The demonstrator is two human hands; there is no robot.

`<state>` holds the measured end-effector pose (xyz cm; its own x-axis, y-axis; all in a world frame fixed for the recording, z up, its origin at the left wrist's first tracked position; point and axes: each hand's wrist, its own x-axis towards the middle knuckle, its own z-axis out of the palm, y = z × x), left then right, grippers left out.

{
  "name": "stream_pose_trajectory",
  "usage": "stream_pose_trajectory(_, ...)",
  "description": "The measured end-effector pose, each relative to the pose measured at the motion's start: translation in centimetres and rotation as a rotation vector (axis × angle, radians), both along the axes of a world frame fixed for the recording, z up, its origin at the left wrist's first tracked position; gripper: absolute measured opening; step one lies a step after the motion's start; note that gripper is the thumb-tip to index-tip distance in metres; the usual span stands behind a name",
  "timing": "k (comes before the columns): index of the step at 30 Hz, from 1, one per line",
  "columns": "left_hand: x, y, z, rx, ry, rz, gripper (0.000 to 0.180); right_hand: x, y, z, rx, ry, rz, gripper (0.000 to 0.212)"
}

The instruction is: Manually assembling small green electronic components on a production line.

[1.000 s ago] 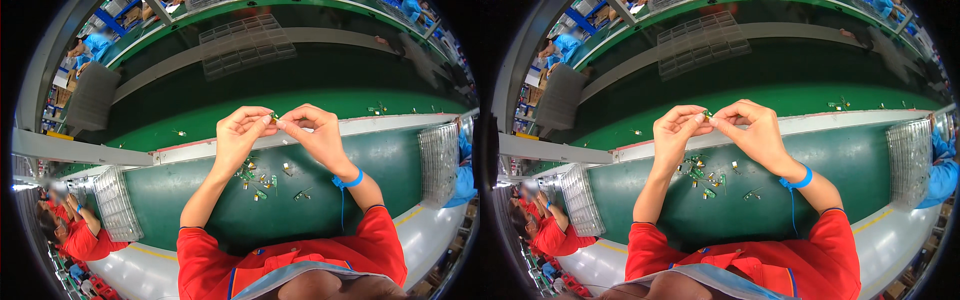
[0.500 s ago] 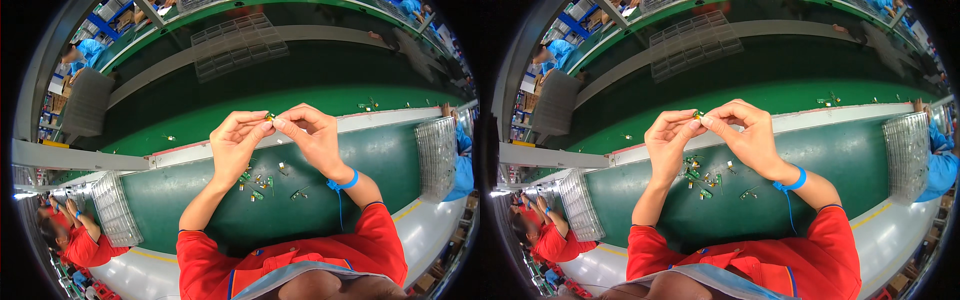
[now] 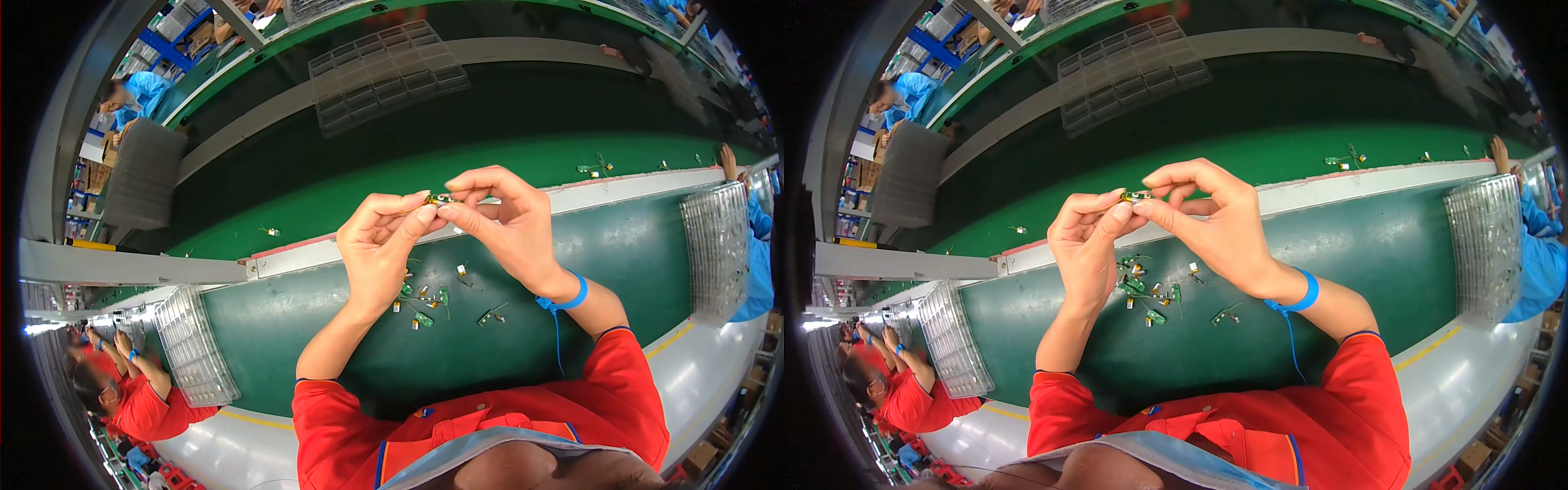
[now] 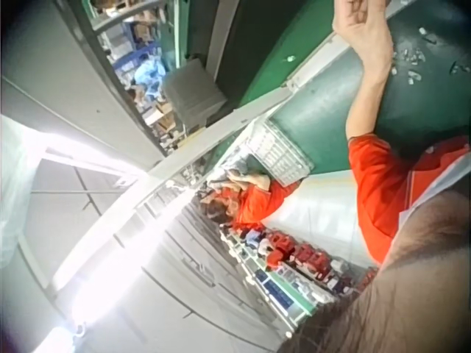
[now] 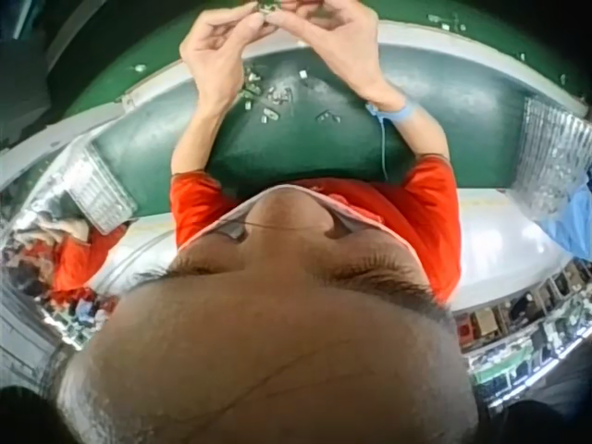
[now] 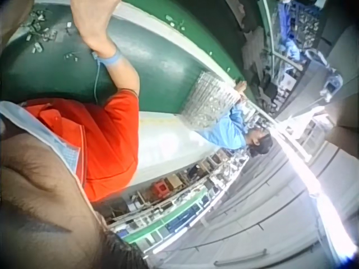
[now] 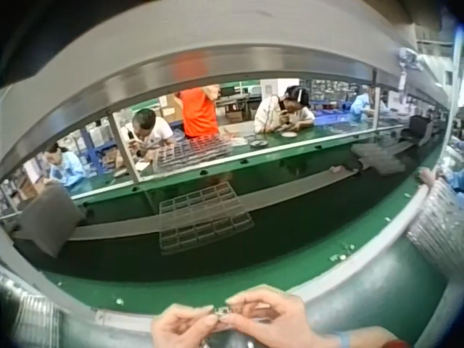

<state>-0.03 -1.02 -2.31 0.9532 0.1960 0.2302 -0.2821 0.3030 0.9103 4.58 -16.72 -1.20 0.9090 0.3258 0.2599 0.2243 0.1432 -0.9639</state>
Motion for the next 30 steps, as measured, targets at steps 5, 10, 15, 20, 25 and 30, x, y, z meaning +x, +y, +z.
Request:
stream_pose_trajectory(5, -0.31, -0.01, 0.43, -0.027, 0.018, -0.041, 0.013, 0.07, -0.07, -0.41, -0.006, -0.144, 0.016, 0.021)
stream_pose_trajectory(10, -0.45, -0.18, 0.48, -0.014, 0.034, -0.053, 0.013, -0.2, -0.03, -0.45, -0.112, -0.445, -0.117, 0.021)
stream_pose_trajectory(15, -0.67, -0.79, 0.35, -0.12, 0.131, -0.007, 0.011, 0.09, 0.28, -0.39, -0.208, -0.71, -0.218, 0.026)
stream_pose_trajectory(20, -0.55, -0.61, 0.28, -0.146, 0.153, -0.011, 0.011, 0.01, 0.36, -0.58, -0.22, -0.678, -0.208, 0.028)
stream_pose_trajectory(25, -0.33, -0.46, 0.41, -0.164, 0.158, -0.029, 0.01, 0.35, 0.4, -0.74, -0.207, -0.683, -0.2, 0.027)
stream_pose_trajectory(30, -0.36, -0.38, 0.39, -0.23, 0.169, -0.069, 0.01, 0.46, 0.37, -0.29, -0.221, -0.745, -0.204, 0.026)
